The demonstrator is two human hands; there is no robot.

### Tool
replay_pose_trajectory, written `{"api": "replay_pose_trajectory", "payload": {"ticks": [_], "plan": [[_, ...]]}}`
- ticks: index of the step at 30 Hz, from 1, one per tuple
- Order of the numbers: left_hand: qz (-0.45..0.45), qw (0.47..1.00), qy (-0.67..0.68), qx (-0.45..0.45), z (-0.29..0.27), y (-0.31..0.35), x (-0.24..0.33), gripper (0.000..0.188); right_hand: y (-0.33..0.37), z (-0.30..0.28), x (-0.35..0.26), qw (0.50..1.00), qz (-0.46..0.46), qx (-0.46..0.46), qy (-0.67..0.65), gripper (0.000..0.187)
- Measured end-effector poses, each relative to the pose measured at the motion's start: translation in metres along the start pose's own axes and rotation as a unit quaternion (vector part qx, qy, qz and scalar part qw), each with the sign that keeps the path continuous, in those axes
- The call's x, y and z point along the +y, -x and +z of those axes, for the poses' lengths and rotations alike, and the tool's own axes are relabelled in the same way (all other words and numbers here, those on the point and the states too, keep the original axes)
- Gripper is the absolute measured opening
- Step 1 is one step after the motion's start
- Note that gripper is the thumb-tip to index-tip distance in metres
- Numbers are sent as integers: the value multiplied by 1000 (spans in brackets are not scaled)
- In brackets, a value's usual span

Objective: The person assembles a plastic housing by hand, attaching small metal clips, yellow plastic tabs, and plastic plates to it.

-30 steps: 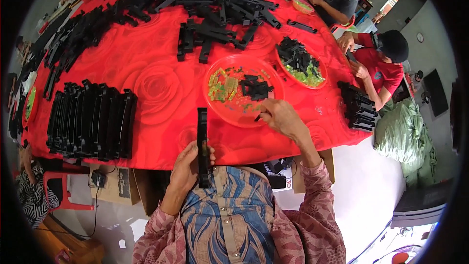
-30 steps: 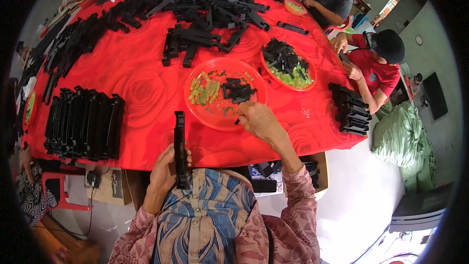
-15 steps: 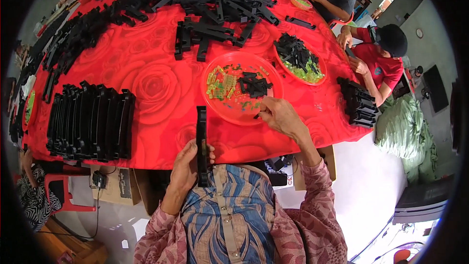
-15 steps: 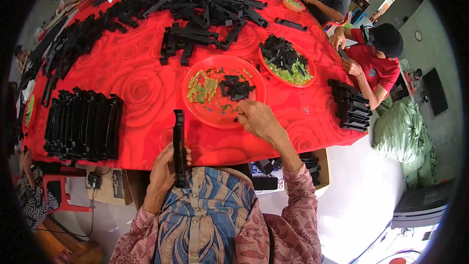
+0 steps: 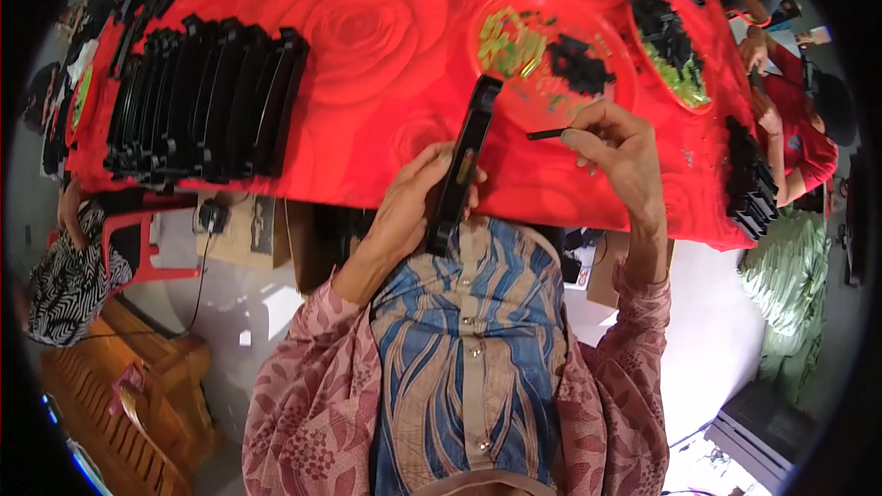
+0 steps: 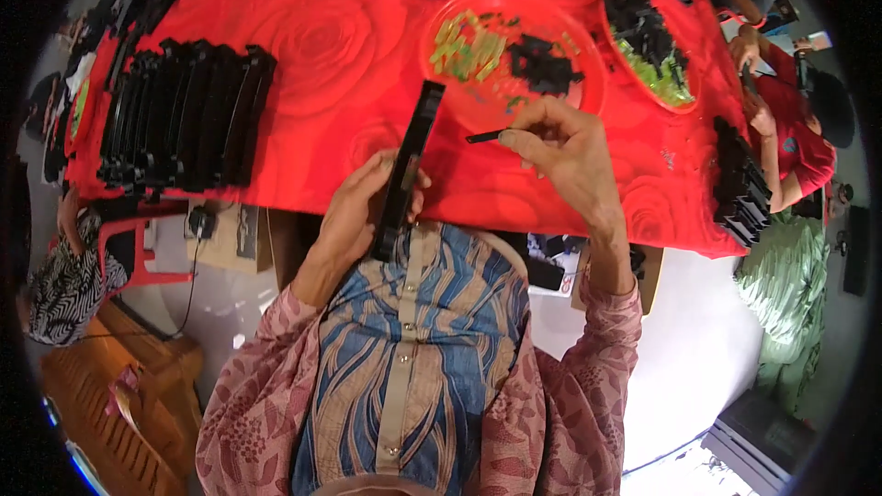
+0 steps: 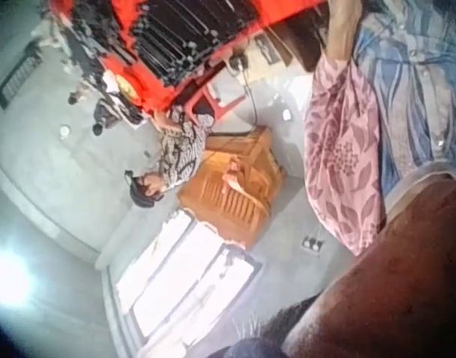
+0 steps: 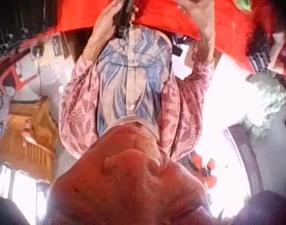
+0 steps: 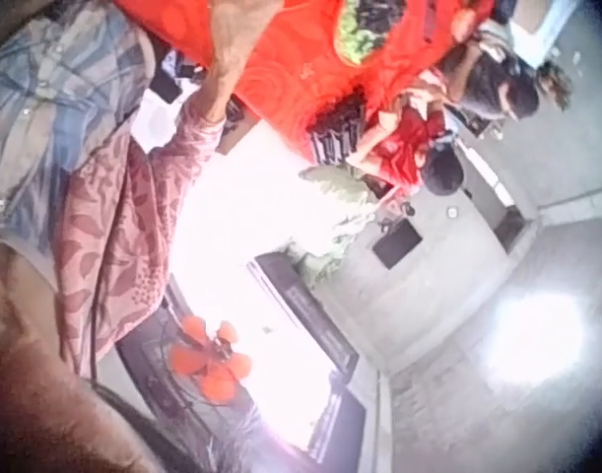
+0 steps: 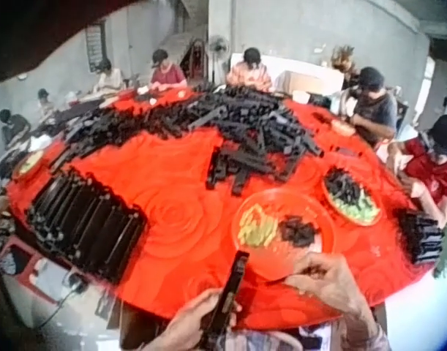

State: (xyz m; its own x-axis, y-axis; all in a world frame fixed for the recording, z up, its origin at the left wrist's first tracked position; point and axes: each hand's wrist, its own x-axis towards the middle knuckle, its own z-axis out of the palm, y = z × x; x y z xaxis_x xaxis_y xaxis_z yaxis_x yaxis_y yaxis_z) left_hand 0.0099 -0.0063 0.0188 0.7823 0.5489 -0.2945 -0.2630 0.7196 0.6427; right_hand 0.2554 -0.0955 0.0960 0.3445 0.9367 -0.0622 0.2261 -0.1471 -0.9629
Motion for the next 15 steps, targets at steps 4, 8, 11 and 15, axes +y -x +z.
{"api": "replay_pose_trajectory", "payload": {"ticks": [4,8,11,15], "plan": [[-9,999,-46,23,-1,1,-2,32,2,16,-9,998,26,-55,-20,10],[-5,998,-61,1,-6,4,-2,36,2,33,-19,989,92,-103,-53,11],[-9,997,-81,-2,-3,7,0,36,-3,40,-19,983,120,-138,-24,13],[-15,995,-95,-13,-4,8,1,35,-9,50,-29,977,133,-166,2,13]]}}
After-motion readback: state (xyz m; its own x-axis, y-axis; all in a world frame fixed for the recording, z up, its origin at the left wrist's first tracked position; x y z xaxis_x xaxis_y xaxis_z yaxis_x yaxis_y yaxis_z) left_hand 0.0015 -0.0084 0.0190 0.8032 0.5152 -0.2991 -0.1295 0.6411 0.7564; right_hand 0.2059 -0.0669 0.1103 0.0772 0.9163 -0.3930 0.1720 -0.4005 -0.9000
